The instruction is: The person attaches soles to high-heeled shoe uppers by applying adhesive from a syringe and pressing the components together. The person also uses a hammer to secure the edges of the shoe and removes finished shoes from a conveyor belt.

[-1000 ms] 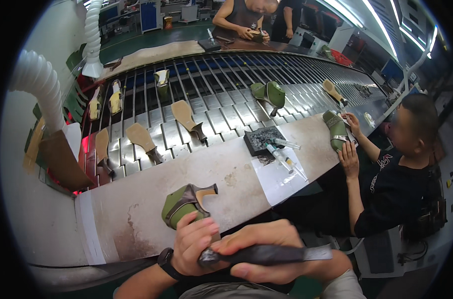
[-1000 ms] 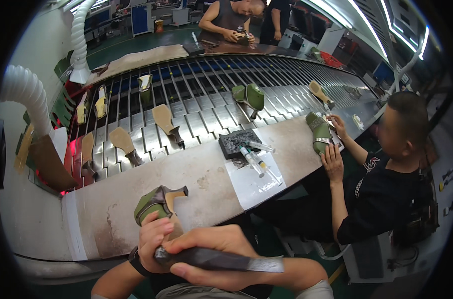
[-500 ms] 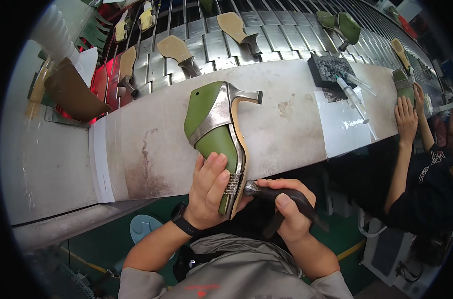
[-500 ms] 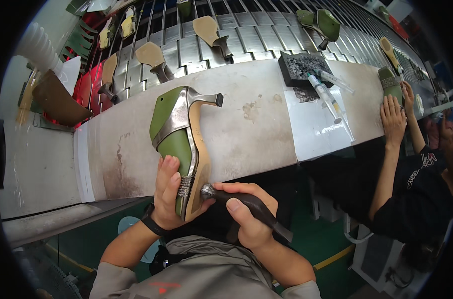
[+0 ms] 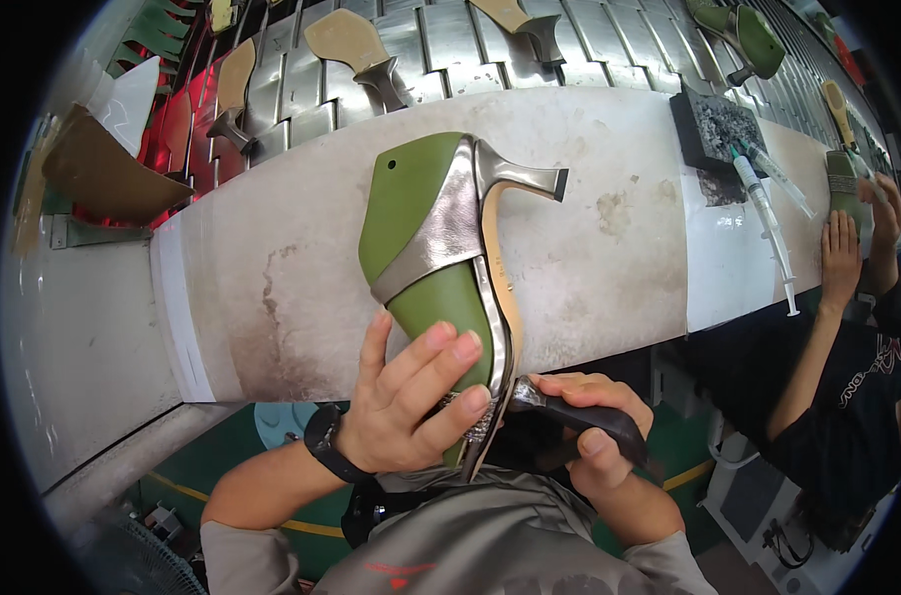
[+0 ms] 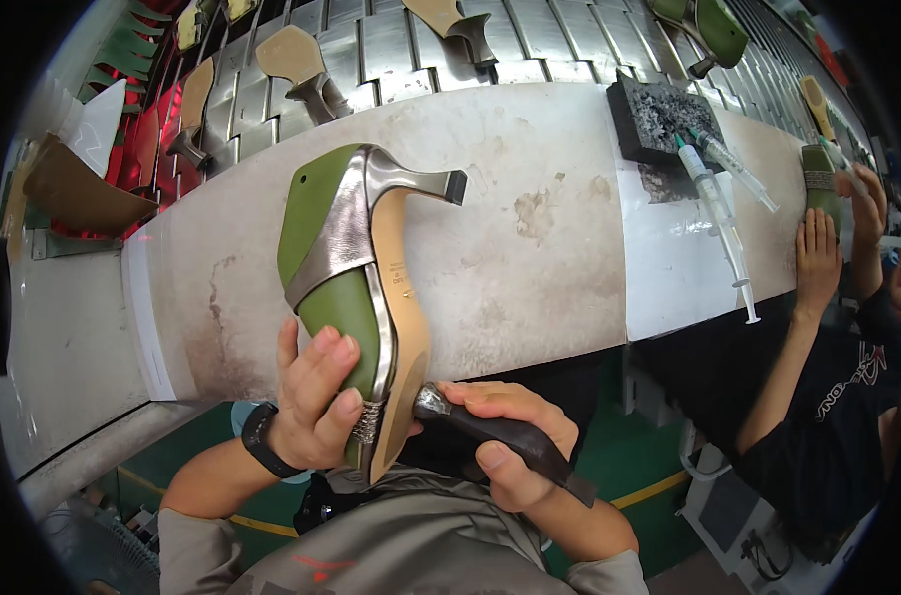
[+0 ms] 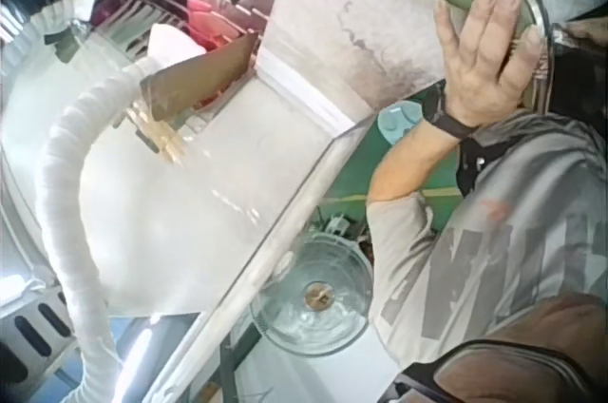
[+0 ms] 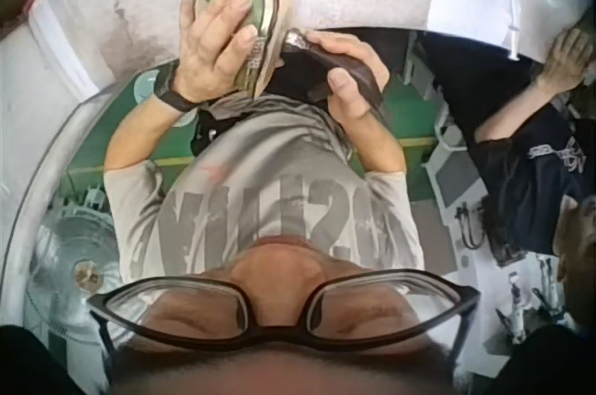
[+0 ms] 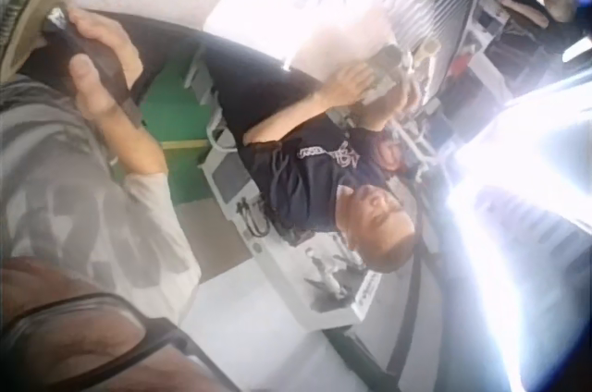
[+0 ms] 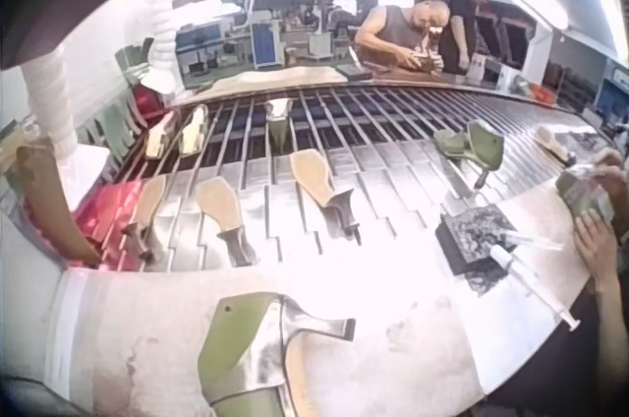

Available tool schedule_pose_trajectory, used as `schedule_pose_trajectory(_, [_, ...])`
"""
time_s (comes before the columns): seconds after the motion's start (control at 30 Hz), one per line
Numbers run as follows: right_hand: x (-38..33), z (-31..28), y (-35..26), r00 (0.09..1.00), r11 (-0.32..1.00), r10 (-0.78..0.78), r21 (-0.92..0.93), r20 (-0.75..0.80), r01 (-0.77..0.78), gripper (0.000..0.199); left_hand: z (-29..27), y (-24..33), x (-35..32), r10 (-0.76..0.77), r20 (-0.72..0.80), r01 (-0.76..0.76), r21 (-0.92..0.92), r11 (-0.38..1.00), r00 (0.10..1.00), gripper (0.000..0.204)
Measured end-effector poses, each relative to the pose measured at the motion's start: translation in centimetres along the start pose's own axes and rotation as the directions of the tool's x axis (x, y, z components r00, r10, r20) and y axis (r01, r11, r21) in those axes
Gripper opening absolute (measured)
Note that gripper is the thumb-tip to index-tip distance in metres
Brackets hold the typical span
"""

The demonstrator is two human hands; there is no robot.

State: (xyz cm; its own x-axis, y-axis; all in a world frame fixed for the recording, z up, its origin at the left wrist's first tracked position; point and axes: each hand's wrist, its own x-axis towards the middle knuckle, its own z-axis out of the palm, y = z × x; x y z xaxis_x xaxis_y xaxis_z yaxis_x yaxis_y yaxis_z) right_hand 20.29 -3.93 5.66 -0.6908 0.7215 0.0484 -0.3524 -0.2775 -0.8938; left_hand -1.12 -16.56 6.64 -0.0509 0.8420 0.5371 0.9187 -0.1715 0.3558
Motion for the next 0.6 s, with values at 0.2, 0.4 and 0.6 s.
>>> schedule_pose_trajectory(0.2, [-0.8, 0.6, 0.8, 0.995, 0.998, 0.029, -0.059, -0.091, -0.035, 0.035, 0.3, -0.8, 1.0, 0.053, 0.043, -0.053, -0.007, 0.999, 0.998, 0.043])
schedule_pose_trajectory(0.4, [0.1, -0.1, 1.1, 1.000, 0.995, -0.029, -0.096, -0.010, 0.028, 0.036, 0.6, -0.8, 1.9, 0.054, 0.006, -0.054, -0.005, 0.999, 0.999, 0.041])
schedule_pose_trajectory(0.6, [0.8, -0.2, 1.6, 1.000, 0.996, -0.017, 0.082, -0.001, 0.017, 0.042, 0.7, -0.9, 1.6, 0.054, -0.031, -0.054, -0.018, 0.998, 0.998, 0.040])
